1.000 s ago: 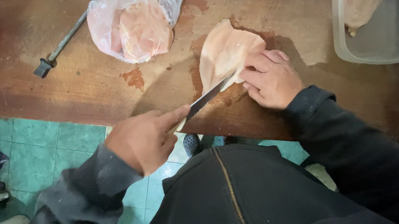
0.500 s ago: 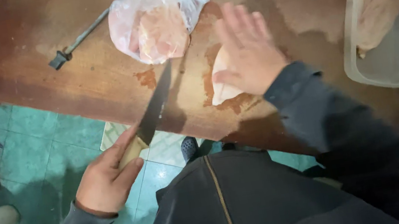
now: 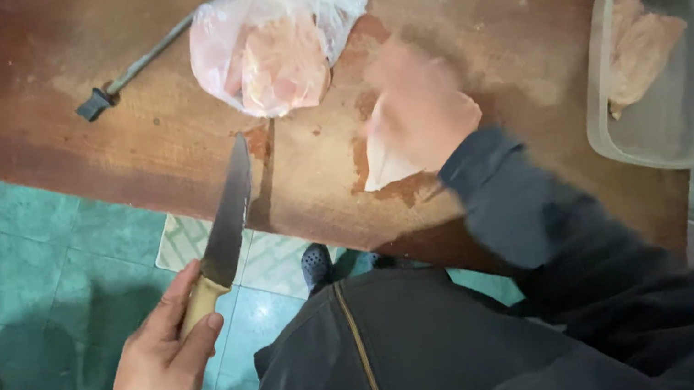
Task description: Slicing and prepping raw chicken breasts using a knife on a wooden cutting board.
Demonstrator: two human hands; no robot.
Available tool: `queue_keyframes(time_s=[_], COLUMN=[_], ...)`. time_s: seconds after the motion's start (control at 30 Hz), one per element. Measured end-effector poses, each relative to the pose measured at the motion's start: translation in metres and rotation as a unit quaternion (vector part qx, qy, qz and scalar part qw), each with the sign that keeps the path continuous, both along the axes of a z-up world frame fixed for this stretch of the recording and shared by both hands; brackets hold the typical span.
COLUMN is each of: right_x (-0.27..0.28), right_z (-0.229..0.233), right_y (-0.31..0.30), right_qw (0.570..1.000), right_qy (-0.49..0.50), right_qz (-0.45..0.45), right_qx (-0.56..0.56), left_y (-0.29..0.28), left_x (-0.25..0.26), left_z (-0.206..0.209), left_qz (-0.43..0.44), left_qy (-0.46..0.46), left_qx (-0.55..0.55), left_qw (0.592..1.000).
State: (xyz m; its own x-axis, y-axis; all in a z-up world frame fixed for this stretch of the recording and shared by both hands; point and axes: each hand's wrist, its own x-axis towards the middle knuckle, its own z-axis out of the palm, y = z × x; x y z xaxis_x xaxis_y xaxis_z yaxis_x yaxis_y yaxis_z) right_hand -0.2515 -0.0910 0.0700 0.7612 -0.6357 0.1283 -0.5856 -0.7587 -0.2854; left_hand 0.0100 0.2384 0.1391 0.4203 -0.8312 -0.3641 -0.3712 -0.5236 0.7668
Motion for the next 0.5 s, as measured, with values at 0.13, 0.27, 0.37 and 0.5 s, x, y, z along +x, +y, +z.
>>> queue_keyframes(time_s=[0.13,0.27,0.37,0.5], right_x=[-0.011,-0.013,-0.015,-0.028], right_z=[0.014,-0.007,-0.006,-0.015], right_y=[-0.032,-0.049,-0.048,-0.029], right_qw=[0.995,0.972,0.971,0.961], right_qy=[-0.008,-0.002,0.042,-0.118], right_qz=[-0.079,-0.115,-0.061,-0.044], right_qx=[0.059,0.203,0.228,0.246], left_y=[-0.002,0.000,-0.007,-0.006], left_x=[0.000,-0.006,-0.007,-0.010], left_z=[-0.006,-0.009,-0.007,-0.010], left_qz=[0.025,0.040,0.031,0.016], left_qy=[0.018,0.078,0.066,0.079], left_qx=[0.029,0.070,0.039,0.044], left_qw=[0.999,0.994,0.997,0.996])
